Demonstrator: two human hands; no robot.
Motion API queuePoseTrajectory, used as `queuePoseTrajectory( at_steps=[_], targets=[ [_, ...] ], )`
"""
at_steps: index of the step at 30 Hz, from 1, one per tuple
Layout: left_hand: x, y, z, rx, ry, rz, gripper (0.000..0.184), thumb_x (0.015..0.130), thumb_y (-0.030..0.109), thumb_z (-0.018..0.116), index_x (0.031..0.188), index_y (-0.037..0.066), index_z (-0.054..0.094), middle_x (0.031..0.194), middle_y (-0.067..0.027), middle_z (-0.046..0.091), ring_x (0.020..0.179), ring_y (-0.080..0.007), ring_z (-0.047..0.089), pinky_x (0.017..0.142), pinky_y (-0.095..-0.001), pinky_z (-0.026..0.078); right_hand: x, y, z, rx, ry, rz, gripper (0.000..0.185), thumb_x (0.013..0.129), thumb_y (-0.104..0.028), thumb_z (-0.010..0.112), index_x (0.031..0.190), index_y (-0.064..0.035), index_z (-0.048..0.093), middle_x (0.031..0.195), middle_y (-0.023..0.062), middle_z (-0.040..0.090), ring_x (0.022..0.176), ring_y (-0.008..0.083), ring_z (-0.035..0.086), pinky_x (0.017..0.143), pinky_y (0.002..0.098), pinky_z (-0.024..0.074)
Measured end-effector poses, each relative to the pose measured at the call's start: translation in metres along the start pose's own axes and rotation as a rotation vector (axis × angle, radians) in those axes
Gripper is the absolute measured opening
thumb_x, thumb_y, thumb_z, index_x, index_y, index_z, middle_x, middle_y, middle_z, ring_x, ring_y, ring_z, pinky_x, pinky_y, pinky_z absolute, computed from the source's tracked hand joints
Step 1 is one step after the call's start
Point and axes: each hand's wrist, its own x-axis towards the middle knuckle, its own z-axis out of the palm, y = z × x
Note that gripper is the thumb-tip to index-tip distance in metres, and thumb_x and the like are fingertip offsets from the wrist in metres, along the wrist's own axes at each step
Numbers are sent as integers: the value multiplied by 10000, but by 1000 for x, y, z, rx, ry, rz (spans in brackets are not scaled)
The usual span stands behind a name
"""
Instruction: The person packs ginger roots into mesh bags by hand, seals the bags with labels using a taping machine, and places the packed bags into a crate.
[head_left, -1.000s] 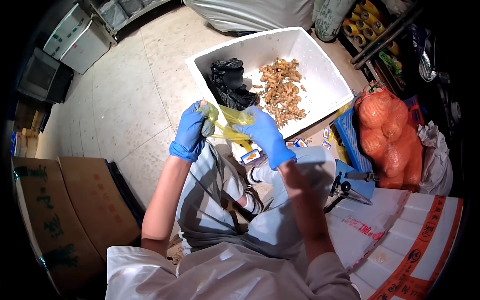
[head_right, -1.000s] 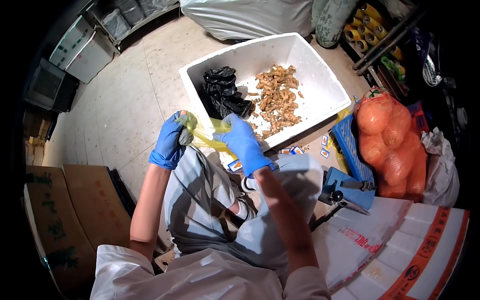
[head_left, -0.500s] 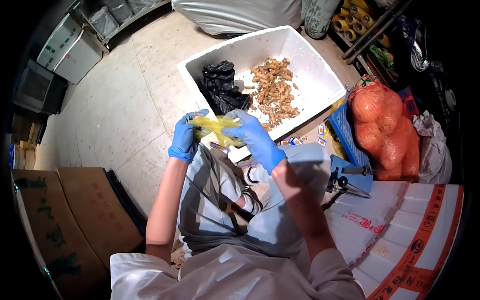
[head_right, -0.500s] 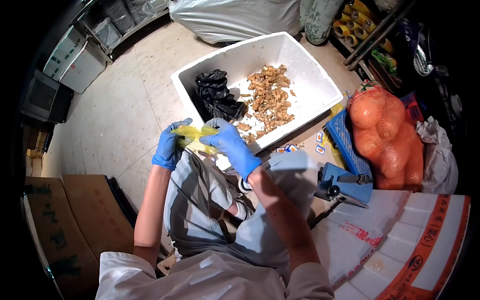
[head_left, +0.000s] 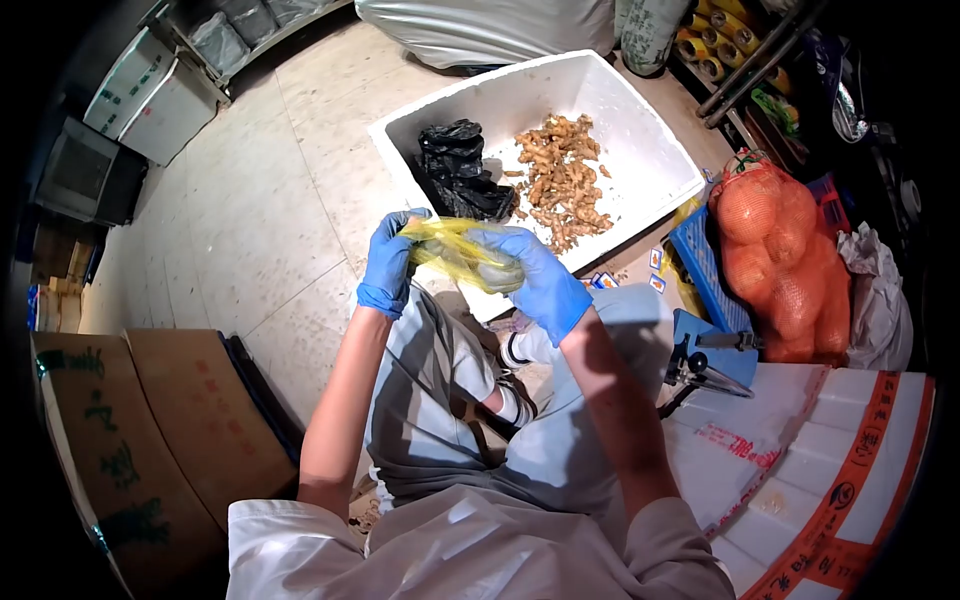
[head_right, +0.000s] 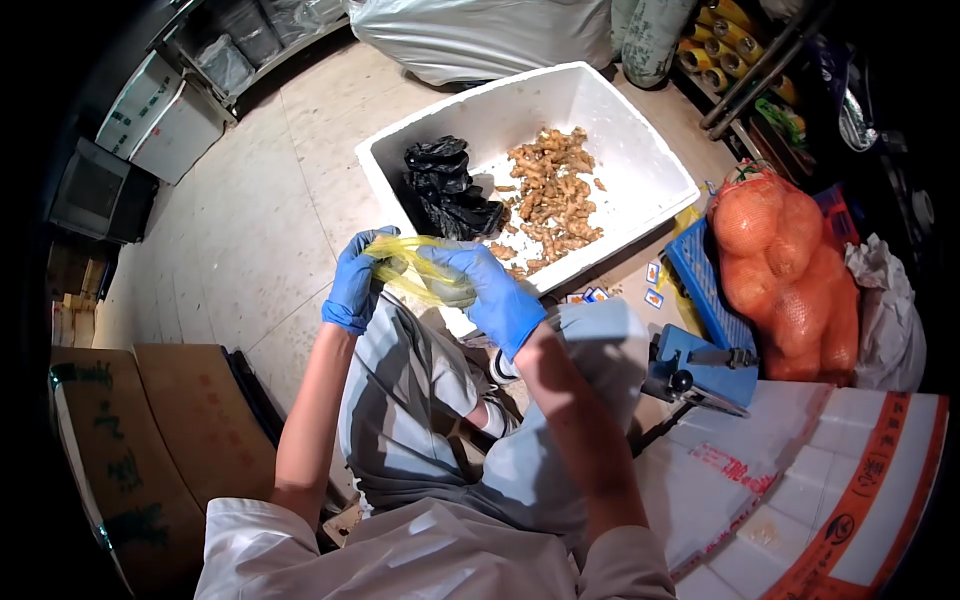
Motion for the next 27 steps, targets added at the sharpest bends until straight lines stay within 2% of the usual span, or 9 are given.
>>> queuePoseTrajectory(
  at_steps=[2, 4, 6, 10, 16, 18, 20, 24, 27],
  targets=[
    [-3, 14, -1, -167, -222, -78, 267, 777, 12, 397, 1021, -39, 494, 821, -70, 558, 617, -82, 505, 508, -157, 414, 19, 2, -6, 25, -33, 655, 264, 706, -36, 598, 953, 33, 534, 866, 81, 572, 786, 109, 543, 673, 217, 438],
    [-13, 22, 2, -347, -405, -141, 241, 759, -31, 389, 977, -50, 492, 890, -102, 560, 708, -130, 554, 612, -193, 465, 20, 19, -10, -309, -8, 668, 239, 699, -48, 595, 916, 41, 547, 801, 60, 578, 731, 102, 542, 632, 209, 430],
    [-25, 27, 10, -289, -394, -222, 216, 749, -13, 461, 959, -45, 497, 892, -93, 562, 721, -127, 551, 646, -200, 458, 15, 28, -11, 64, 241, 414, 220, 668, -43, 611, 879, 4, 568, 722, 73, 577, 554, 135, 548, 505, 254, 460],
    [-20, 4, 6, 175, -135, 41, 203, 743, 27, 519, 938, -27, 508, 839, -61, 561, 711, -123, 535, 653, -206, 440, 1, 47, -14, 432, 159, 466, 268, 717, -38, 544, 984, -26, 521, 883, 91, 559, 802, 162, 556, 706, 263, 473],
    [14, -26, -10, -239, -193, 8, 220, 789, 33, 443, 993, -35, 489, 901, -94, 557, 761, -146, 559, 675, -239, 472, 19, -13, 0, 917, 166, 753, 299, 724, -99, 572, 1001, -3, 509, 881, 117, 577, 814, 180, 574, 738, 282, 460],
    [4, -2, 3, -331, -213, -55, 202, 800, 32, 397, 971, -32, 485, 891, -93, 555, 745, -144, 559, 666, -238, 479, 23, -3, -4, -352, 26, 576, 290, 691, -88, 602, 958, 8, 542, 817, 109, 592, 748, 169, 572, 677, 268, 449],
    [-2, 1, 5, -320, -276, -77, 206, 808, 28, 378, 980, -29, 477, 883, -98, 553, 747, -147, 558, 679, -248, 484, 22, -3, -6, -559, 133, 508, 163, 731, -73, 504, 865, 6, 551, 696, 100, 578, 570, 153, 567, 481, 268, 449],
    [-17, 12, 13, -367, -555, -167, 167, 777, 29, 468, 937, -14, 492, 837, -69, 549, 736, -112, 533, 632, -214, 446, 24, 20, -17, 3, 276, 391, 243, 706, -10, 363, 835, -15, 569, 706, 75, 576, 599, 167, 569, 486, 281, 451],
    [-20, 5, 21, 174, -220, 130, 185, 714, 1, 556, 894, 0, 511, 797, -11, 535, 683, -50, 476, 616, -173, 382, 19, 20, -18, 429, 269, 700, 242, 728, -60, 347, 847, -27, 555, 694, 66, 569, 579, 162, 553, 453, 279, 432]
  ],
)
